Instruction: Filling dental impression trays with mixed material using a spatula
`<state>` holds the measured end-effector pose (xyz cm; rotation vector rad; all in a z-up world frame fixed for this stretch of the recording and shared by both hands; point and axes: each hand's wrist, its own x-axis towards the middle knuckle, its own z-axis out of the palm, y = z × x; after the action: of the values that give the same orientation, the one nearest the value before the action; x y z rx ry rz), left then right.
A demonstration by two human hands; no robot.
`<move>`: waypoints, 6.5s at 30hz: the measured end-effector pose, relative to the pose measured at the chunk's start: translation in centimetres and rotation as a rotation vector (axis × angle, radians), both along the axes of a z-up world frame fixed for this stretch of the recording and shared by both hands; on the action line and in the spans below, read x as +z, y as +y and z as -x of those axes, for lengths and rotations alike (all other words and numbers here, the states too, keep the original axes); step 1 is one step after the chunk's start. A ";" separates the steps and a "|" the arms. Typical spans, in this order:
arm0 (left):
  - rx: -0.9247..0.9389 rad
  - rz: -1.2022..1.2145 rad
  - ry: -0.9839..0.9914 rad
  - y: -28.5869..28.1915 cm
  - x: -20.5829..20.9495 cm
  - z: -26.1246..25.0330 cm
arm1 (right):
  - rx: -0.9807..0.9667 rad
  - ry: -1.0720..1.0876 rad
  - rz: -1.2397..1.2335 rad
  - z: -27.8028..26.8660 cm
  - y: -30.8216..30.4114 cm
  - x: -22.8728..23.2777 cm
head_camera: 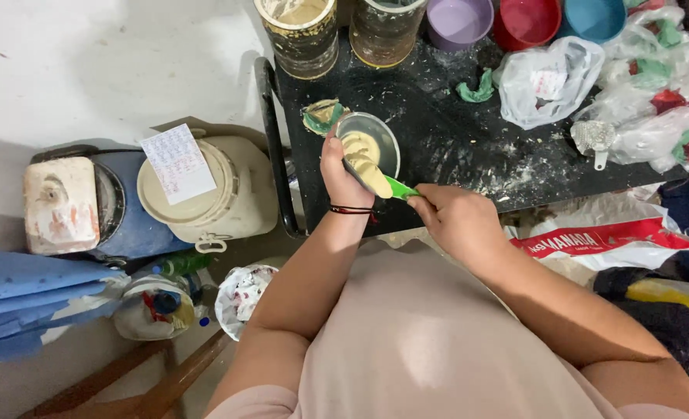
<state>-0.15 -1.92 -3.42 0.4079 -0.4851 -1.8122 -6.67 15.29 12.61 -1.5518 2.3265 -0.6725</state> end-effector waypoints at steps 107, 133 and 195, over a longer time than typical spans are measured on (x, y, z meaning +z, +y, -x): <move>0.081 -0.184 -0.319 0.4 -0.7 -9.3 | 0.038 0.470 0.356 16.3 -11.2 -19.3; 0.084 -0.132 -0.304 0.9 0.4 -8.3 | -0.028 0.545 0.425 16.8 -12.1 -18.8; -0.019 -0.437 -0.256 -1.0 -3.3 -7.1 | -0.072 0.555 0.277 14.9 -9.8 -16.4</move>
<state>6.94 -2.96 -6.71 0.9463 -0.2617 -1.8913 -21.62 5.49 -3.78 -1.9921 2.7881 -0.6691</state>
